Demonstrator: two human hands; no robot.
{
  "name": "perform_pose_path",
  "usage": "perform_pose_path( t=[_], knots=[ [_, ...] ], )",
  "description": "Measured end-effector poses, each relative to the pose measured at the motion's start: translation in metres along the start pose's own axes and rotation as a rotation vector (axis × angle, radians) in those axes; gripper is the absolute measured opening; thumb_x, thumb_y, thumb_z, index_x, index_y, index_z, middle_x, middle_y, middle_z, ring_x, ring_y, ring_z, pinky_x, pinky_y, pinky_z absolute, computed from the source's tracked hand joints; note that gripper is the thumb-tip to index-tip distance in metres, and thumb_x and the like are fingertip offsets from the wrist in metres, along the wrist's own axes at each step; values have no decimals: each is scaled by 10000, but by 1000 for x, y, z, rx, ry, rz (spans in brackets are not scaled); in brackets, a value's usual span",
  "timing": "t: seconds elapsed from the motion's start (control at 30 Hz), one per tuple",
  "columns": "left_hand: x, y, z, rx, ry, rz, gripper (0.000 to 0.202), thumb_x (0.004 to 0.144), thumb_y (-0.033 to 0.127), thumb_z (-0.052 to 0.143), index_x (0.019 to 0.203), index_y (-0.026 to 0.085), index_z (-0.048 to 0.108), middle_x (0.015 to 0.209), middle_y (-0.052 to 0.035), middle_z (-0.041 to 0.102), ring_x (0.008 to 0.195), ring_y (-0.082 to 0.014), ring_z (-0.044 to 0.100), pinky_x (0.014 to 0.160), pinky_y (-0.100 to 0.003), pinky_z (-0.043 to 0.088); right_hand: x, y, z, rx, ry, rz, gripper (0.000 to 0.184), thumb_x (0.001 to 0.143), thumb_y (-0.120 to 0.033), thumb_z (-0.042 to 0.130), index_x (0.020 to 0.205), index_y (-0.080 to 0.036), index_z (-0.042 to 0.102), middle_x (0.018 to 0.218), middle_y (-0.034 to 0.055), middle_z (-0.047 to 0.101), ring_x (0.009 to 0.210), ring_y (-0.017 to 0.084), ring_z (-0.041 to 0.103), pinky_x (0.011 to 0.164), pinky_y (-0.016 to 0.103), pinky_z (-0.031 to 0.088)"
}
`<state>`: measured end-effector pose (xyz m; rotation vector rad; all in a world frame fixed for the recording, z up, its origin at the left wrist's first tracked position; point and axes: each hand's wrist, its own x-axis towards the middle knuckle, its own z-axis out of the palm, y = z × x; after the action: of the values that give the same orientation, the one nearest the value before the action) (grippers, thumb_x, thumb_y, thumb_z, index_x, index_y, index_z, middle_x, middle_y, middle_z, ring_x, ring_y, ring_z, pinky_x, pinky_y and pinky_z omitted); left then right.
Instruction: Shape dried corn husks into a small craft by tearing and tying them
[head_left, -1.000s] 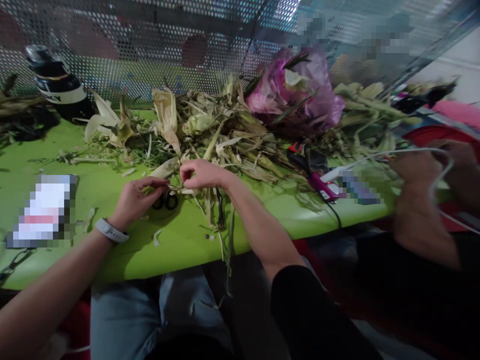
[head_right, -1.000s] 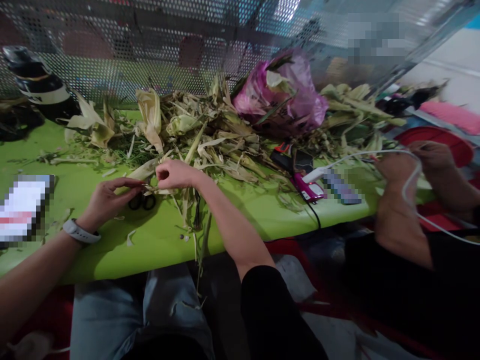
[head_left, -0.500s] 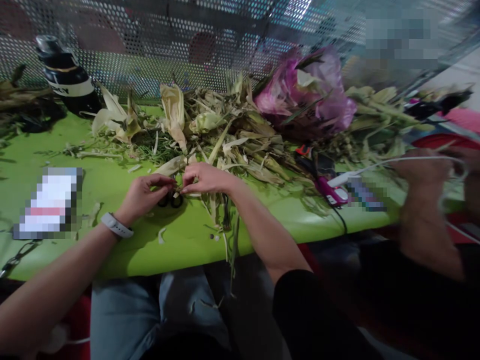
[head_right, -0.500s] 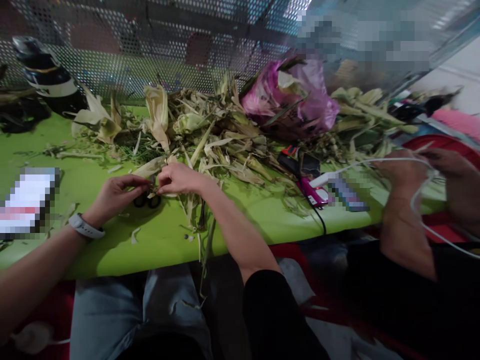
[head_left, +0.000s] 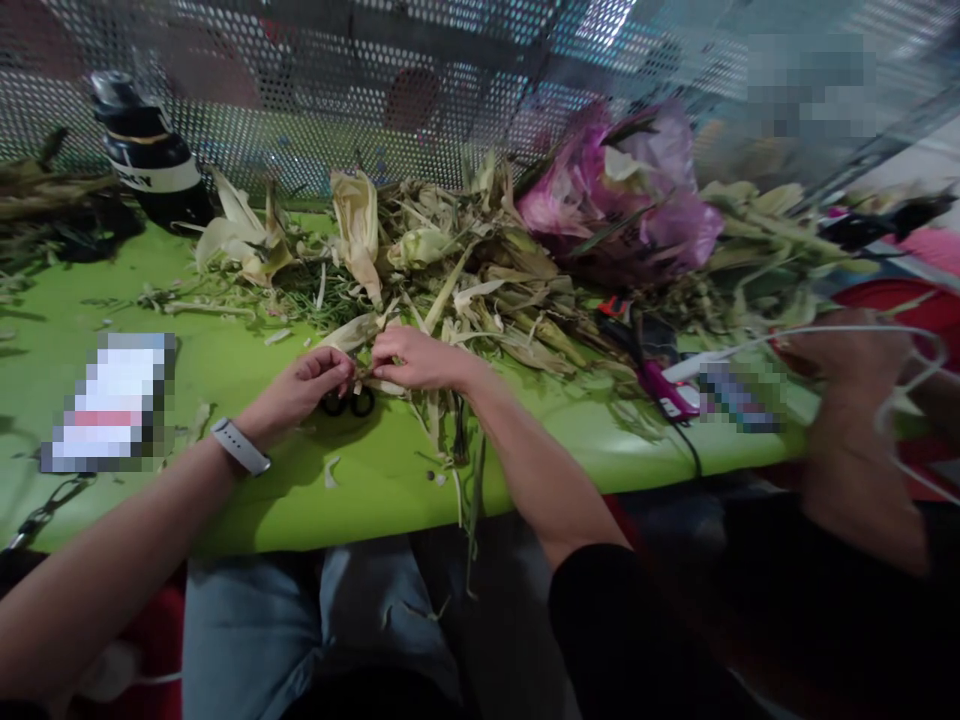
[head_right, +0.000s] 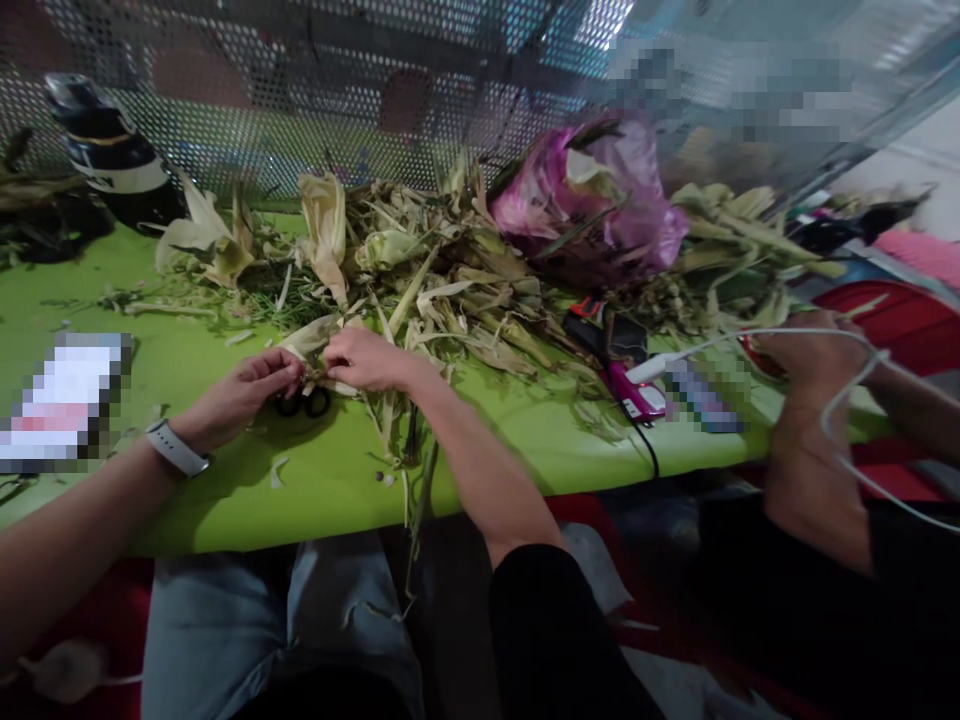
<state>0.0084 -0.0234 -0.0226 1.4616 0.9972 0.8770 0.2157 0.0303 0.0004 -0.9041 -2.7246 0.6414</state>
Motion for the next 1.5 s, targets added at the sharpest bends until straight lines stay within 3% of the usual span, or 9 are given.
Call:
perform_pose_path(
  t=[0.27,0.37,0.53,0.73,0.97,1.07,1.17,1.23,1.5],
  knots=[
    [5,-4,-4,-283,233,-243,205,760,321,705,744,169,568,621,30,547,489,-65,437,463,-210,326,-3,-7,-1,448,289,6,241,813,-353,673,697,-172,564,855,27,554,783,141,511,762,300,420],
    [6,-5,-3,-354,261,-299,183,770,291,710,749,171,572,597,40,538,475,-60,442,455,-202,340,0,-13,5,671,215,8,280,808,-384,695,692,-171,555,894,40,600,796,137,540,767,302,449],
    [3,-1,1,-342,190,-294,167,760,272,718,741,177,581,627,23,582,491,-70,466,463,-207,362,1,-24,16,1014,-6,30,341,854,-479,651,789,-173,514,820,31,652,737,114,577,700,263,465],
    [0,-1,0,-129,153,-77,178,780,296,669,720,175,552,547,48,478,466,-70,390,453,-206,293,1,-20,15,871,-88,94,286,891,-408,625,793,-157,530,717,-10,603,638,84,533,616,227,424],
    [1,-8,-2,-50,100,-107,208,772,324,660,692,172,543,505,52,457,443,-71,375,448,-207,272,0,-19,12,759,-144,153,244,895,-356,614,784,-164,515,717,-6,601,670,99,541,646,242,434],
    [1,-5,-5,-45,85,-160,227,782,362,662,727,167,558,516,42,492,445,-72,410,445,-202,288,1,-15,15,768,2,114,303,876,-437,627,793,-165,520,781,12,608,709,107,547,675,249,447],
    [-1,0,-6,-30,46,-182,251,798,404,654,817,163,585,577,23,550,488,-90,495,466,-205,336,4,-9,19,651,239,19,355,850,-499,640,784,-163,548,917,31,570,678,87,481,632,235,421],
    [-2,4,-7,-13,31,-156,266,794,402,655,879,155,605,638,11,582,522,-96,529,493,-212,375,5,-7,21,574,315,-13,364,854,-512,630,778,-164,555,988,40,534,658,75,443,609,229,407],
    [-5,7,-10,267,-6,75,211,770,294,596,892,139,669,752,-28,656,649,-130,575,621,-256,463,6,-15,24,568,214,68,331,896,-499,566,818,-179,524,804,-4,511,674,100,450,621,232,388]
  ],
)
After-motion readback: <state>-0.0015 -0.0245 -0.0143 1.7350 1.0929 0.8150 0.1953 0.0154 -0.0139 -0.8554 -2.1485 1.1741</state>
